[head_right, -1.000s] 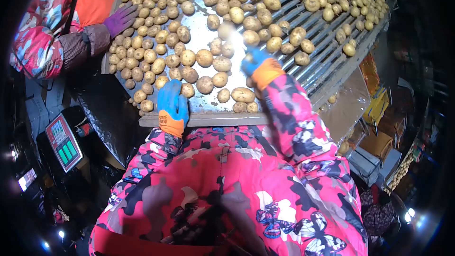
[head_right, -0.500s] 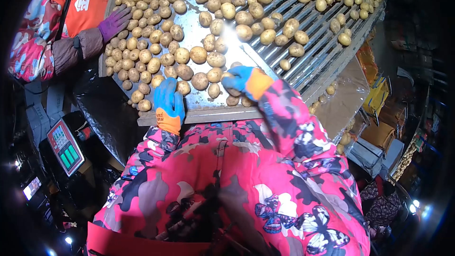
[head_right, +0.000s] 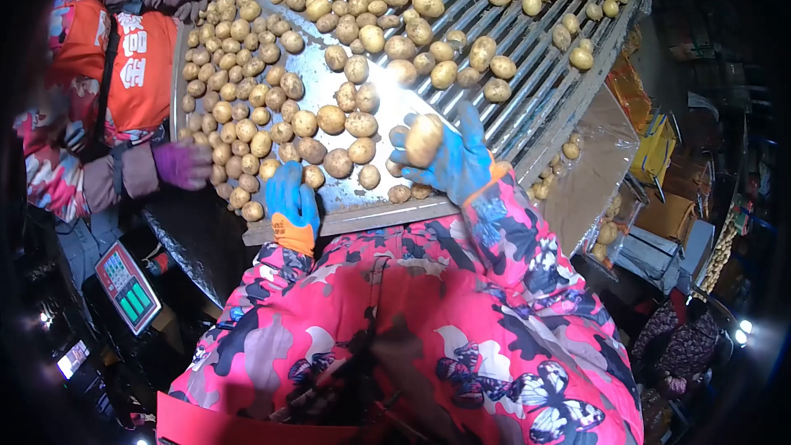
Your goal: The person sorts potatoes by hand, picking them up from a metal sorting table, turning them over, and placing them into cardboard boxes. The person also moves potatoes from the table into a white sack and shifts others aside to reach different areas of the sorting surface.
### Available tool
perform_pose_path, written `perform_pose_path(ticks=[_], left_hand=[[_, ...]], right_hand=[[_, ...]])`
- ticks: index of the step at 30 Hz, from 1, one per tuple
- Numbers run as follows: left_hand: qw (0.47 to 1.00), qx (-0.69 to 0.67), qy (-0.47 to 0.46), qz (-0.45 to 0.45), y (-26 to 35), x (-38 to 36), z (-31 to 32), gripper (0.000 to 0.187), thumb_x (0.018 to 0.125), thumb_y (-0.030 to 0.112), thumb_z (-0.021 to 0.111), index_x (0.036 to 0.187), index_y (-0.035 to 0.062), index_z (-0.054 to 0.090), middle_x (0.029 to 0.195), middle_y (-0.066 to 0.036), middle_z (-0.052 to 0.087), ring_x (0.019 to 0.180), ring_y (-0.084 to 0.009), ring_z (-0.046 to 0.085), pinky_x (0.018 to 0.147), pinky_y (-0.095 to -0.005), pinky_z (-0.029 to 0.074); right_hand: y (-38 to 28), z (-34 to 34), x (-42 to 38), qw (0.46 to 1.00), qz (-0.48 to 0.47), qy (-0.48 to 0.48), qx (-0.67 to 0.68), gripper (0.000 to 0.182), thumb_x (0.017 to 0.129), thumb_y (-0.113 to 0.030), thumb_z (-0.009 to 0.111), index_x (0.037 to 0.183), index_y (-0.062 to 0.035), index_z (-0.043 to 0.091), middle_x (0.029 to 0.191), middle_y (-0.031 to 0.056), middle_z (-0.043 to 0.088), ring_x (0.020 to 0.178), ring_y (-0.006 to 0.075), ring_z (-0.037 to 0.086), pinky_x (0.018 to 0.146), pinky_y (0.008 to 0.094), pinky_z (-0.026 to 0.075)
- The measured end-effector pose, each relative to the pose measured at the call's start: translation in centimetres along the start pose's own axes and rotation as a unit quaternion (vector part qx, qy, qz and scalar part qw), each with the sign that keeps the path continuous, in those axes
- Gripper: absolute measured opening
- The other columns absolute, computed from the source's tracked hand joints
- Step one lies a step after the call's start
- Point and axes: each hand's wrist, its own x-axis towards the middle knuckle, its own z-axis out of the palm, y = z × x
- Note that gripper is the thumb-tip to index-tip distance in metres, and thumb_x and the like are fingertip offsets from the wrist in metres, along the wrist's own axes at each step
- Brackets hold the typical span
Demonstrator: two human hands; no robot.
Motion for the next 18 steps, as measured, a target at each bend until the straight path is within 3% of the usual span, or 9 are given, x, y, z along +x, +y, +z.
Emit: perform_pose_path(ticks=[3, 5, 7, 9, 11, 12, 15, 17, 18], left_hand=[[0.99, -0.093, -0.104, 0.033, 1.8, 1.6, -1.9, 0.034, 0.086, 0.011, 0.054, 0.118, -0.0016, 0.056, 0.119, -0.023, 0.056, 0.108, -0.0429, 0.053, 0.094, -0.0509, 0.041], [0.982, -0.141, -0.107, 0.073, 3.2, 2.1, -1.6, 0.033, 0.084, 0.009, 0.055, 0.114, -0.0014, 0.058, 0.114, -0.022, 0.059, 0.104, -0.0423, 0.055, 0.09, -0.0506, 0.043], [0.963, -0.195, -0.139, 0.125, 3.7, 2.1, -1.1, 0.03, 0.084, 0.008, 0.056, 0.113, -0.0013, 0.059, 0.11, -0.02, 0.061, 0.099, -0.0407, 0.059, 0.085, -0.0469, 0.048], [0.956, -0.199, -0.144, 0.158, 3.9, 1.4, -0.4, 0.027, 0.089, 0.009, 0.054, 0.113, -0.0017, 0.059, 0.104, -0.018, 0.064, 0.091, -0.0366, 0.063, 0.08, -0.0423, 0.051], [0.91, -0.324, -0.257, -0.016, 4.9, 0.5, -0.5, 0.026, 0.094, 0.012, 0.05, 0.114, -0.0017, 0.059, 0.101, -0.016, 0.066, 0.087, -0.033, 0.065, 0.08, -0.0394, 0.052], [0.914, -0.294, -0.276, 0.046, 4.4, 0.2, -0.2, 0.028, 0.097, 0.015, 0.047, 0.116, -0.0021, 0.059, 0.1, -0.014, 0.067, 0.084, -0.026, 0.066, 0.079, -0.0357, 0.052], [0.88, -0.352, -0.316, -0.04, 2.8, -1.7, 0.2, 0.028, 0.098, 0.018, 0.046, 0.116, 0.0005, 0.059, 0.103, -0.013, 0.067, 0.086, -0.0241, 0.066, 0.079, -0.0336, 0.053], [0.857, -0.395, -0.312, -0.108, 2.8, -2.5, -0.8, 0.027, 0.097, 0.019, 0.047, 0.115, 0.0035, 0.061, 0.106, -0.013, 0.068, 0.088, -0.0259, 0.067, 0.079, -0.0334, 0.053], [0.8, -0.431, -0.321, -0.266, 4.0, -1.2, -3.2, 0.032, 0.1, 0.022, 0.044, 0.118, 0.0007, 0.059, 0.103, -0.01, 0.067, 0.084, -0.0187, 0.064, 0.077, -0.0303, 0.052]], right_hand=[[0.2, -3.2, -2.7, 0.997, -0.024, 0.072, -0.02, 0.069, 0.086, -0.064, 0.052, 0.124, -0.006, 0.052, 0.106, 0.0156, 0.063, 0.093, 0.0294, 0.063, 0.074, 0.0371, 0.053], [-1.5, -4.4, -6.2, 0.988, -0.092, 0.12, -0.02, 0.057, 0.088, -0.055, 0.056, 0.12, -0.007, 0.054, 0.098, 0.0135, 0.063, 0.086, 0.0256, 0.061, 0.065, 0.0337, 0.052], [-4.0, -8.7, -10.7, 0.969, -0.193, 0.152, 0.008, 0.055, 0.089, -0.051, 0.058, 0.12, -0.0061, 0.054, 0.104, 0.0143, 0.064, 0.09, 0.026, 0.062, 0.064, 0.0332, 0.054], [-5.8, -12.9, -15.3, 0.901, -0.336, 0.272, 0.042, 0.06, 0.087, -0.052, 0.059, 0.126, -0.0068, 0.052, 0.113, 0.0137, 0.063, 0.091, 0.0255, 0.064, 0.065, 0.0338, 0.056], [-6.4, -17.1, -19.3, 0.854, -0.374, 0.348, 0.102, 0.063, 0.087, -0.054, 0.06, 0.129, -0.0079, 0.05, 0.118, 0.0134, 0.062, 0.095, 0.0254, 0.063, 0.068, 0.0338, 0.056], [-6.4, -19.2, -20.8, 0.796, -0.407, 0.415, 0.168, 0.067, 0.086, -0.055, 0.06, 0.133, -0.009, 0.048, 0.123, 0.013, 0.06, 0.098, 0.0254, 0.063, 0.07, 0.0338, 0.057], [-4.8, -25.2, -22.8, 0.824, -0.329, 0.449, 0.109, 0.066, 0.086, -0.055, 0.06, 0.134, -0.01, 0.048, 0.126, 0.0133, 0.059, 0.105, 0.025, 0.061, 0.072, 0.0331, 0.056], [-4.8, -17.9, -17.4, 0.826, -0.31, 0.47, 0.031, 0.051, 0.089, -0.047, 0.06, 0.123, -0.0098, 0.053, 0.118, 0.0107, 0.063, 0.094, 0.0233, 0.062, 0.068, 0.0293, 0.053], [-4.6, -14.8, -14.1, 0.832, -0.307, 0.461, 0.009, 0.047, 0.089, -0.044, 0.06, 0.12, -0.0097, 0.055, 0.113, 0.0084, 0.064, 0.086, 0.0208, 0.063, 0.066, 0.027, 0.052]])
